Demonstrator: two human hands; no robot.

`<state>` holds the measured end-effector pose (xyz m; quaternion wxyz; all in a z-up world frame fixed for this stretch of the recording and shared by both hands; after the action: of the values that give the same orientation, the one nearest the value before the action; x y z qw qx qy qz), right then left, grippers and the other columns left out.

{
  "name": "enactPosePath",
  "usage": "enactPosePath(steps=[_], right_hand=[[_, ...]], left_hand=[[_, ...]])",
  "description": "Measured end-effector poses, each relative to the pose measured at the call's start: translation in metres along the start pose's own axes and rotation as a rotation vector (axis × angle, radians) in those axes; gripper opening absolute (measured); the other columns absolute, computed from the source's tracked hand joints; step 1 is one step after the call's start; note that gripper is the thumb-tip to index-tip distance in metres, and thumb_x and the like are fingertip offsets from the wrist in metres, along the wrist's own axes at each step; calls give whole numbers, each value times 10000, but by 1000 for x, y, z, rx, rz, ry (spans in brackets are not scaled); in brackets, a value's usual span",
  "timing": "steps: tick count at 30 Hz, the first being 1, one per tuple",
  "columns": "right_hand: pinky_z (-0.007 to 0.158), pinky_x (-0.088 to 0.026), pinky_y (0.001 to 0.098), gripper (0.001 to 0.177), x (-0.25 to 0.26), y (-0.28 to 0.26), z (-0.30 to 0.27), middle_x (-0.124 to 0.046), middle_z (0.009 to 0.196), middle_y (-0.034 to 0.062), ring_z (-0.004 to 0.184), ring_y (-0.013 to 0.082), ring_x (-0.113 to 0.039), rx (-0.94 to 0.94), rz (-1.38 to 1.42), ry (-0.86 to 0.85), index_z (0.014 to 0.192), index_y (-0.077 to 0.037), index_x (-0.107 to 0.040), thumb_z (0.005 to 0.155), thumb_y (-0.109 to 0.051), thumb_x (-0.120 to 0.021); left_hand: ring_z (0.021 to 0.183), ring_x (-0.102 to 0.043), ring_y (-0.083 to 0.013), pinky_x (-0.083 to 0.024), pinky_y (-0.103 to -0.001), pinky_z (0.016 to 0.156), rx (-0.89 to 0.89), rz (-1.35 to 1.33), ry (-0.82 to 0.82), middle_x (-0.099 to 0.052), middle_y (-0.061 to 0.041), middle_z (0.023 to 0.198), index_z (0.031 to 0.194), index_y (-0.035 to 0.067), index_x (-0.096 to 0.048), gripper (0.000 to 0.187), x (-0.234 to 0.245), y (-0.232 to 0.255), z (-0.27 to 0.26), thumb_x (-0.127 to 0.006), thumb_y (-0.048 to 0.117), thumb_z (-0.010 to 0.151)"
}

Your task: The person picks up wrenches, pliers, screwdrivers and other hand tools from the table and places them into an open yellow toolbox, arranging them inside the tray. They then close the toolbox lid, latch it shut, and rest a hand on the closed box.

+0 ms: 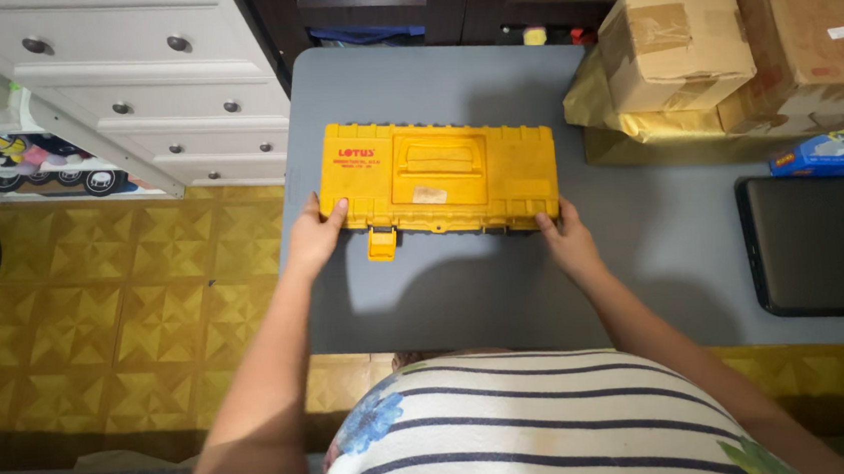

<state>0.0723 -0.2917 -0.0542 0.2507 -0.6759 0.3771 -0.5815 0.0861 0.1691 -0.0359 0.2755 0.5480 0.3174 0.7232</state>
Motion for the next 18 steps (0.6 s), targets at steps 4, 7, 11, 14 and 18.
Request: enactPosePath(steps=[4, 7, 11, 14, 18], right_hand=[[1039, -462, 390, 679, -2, -4, -3, -607, 1389, 181, 1251, 281, -583, -47, 249, -15, 1547, -38, -378, 1005, -397, -575], [950, -490, 392, 652, -3, -8, -1, -605, 1369, 142, 1157, 267, -590, -137, 364, -32, 1541, -50, -390, 1006, -380, -562], [931, -527, 354, 594, -5, -8, 6, -604, 1351, 117, 1146, 209, -622, -190, 426, 14, 1491, -43, -431, 1016, -369, -575], [909, -547, 355, 556, -3, -5, 11, -643, 1309, 131, 1119, 229, -648, -170, 342, 58, 1470, -41, -477, 1019, -349, -583], [917, -540, 351, 524, 7, -2, 15, -668, 1280, 148, 1119, 242, -658, -161, 251, 95, 1442, -35, -515, 1015, -330, -588]], left_hand=[[1145, -678, -257, -475, -350, 1003, 532, -375, -127, -740, -181, 1191, 1334, -28, -626, 621, -15, -16, -7, -686, 429, 918], [1155, -665, -229, -463, -345, 1027, 604, -444, -124, -739, -166, 1200, 1308, -58, -642, 602, -14, -16, -3, -736, 377, 903], [1139, -667, -217, -458, -340, 1032, 650, -544, -108, -746, -161, 1190, 1283, -85, -649, 598, -18, -17, -1, -760, 347, 885], [1141, -670, -226, -465, -351, 1021, 667, -551, -106, -750, -163, 1191, 1283, -64, -661, 597, -19, -16, -7, -770, 348, 863], [1157, -665, -244, -479, -380, 1003, 705, -441, -140, -739, -172, 1204, 1288, -39, -678, 588, -21, -9, -27, -750, 381, 883]])
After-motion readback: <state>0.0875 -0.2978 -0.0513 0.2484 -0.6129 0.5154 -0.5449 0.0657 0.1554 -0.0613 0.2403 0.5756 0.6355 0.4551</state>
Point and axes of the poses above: each hand's wrist, its own z-axis towards the middle knuckle, its own x-axis out of the back of the hand, y = z × x, the point moved 4 cm from there along z, towards the middle knuckle
